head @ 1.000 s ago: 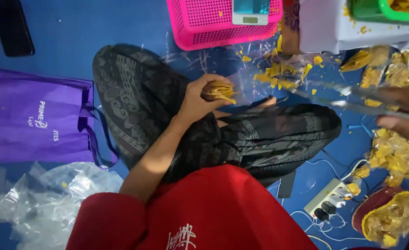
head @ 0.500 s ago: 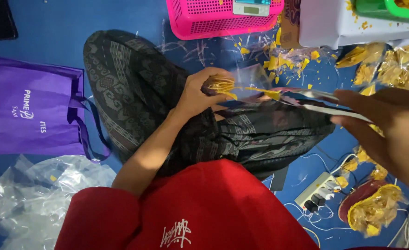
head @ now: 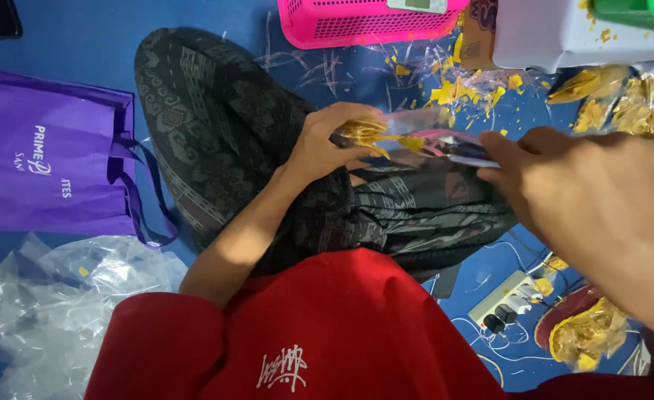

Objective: Filling small plastic bags with chips using tongs, weighing them on a scale, and sealing them with a hand sealer.

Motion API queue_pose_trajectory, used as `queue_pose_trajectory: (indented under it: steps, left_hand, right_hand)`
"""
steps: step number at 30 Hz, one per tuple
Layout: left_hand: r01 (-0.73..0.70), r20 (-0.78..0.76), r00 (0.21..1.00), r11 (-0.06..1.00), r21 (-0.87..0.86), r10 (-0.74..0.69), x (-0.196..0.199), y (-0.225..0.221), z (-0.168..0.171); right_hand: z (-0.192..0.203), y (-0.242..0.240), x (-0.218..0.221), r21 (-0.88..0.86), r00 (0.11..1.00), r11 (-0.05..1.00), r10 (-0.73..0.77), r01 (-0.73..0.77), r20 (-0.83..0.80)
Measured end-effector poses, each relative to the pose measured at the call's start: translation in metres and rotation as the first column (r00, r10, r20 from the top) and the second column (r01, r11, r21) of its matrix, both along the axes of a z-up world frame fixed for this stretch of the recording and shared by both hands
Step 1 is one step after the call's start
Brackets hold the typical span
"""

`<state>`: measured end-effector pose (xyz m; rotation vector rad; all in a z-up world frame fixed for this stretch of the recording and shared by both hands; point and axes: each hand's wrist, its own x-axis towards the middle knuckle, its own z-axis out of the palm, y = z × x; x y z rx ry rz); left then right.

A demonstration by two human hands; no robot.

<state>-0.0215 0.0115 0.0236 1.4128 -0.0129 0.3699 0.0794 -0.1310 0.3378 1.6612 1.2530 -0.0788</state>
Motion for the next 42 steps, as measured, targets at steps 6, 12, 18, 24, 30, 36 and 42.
queue_pose_trajectory:
  steps: [6,12,18,24,30,36,42]
  left_hand:
    - [0.016,-0.009,1.0,0.999,-0.029,-0.016,-0.001,0.003,0.003]
    - [0.05,0.052,0.997,0.999,0.005,-0.051,-0.005,0.005,0.005]
    - [0.075,0.048,0.996,0.997,-0.004,-0.075,-0.006,0.0,0.007]
    - [0.069,0.144,0.987,0.996,0.05,-0.076,-0.006,-0.003,0.007]
    - [0.061,0.184,0.98,0.992,0.109,-0.08,-0.005,-0.008,0.0]
    - [0.033,0.081,0.996,0.997,0.068,-0.038,-0.002,0.002,0.01]
    - [0.025,0.06,0.998,0.999,0.038,-0.027,-0.002,0.003,0.006]
  right_hand:
    - [0.006,0.002,-0.01,0.005,0.997,0.999,-0.04,0.041,-0.063]
    - [0.008,0.006,-0.016,-0.037,0.997,0.999,-0.023,0.021,-0.072]
    - [-0.003,-0.007,-0.019,0.129,0.989,0.99,-0.032,0.05,-0.142]
    - [-0.017,-0.01,-0.022,0.258,0.986,0.966,0.032,0.011,-0.162]
    - [-0.032,-0.01,-0.022,0.283,0.982,0.958,0.014,0.04,-0.188]
    - [-0.019,-0.018,-0.015,0.221,0.996,0.975,-0.004,0.025,-0.093]
    - [-0.014,-0.021,-0.015,0.202,1.0,0.979,0.007,-0.002,-0.025]
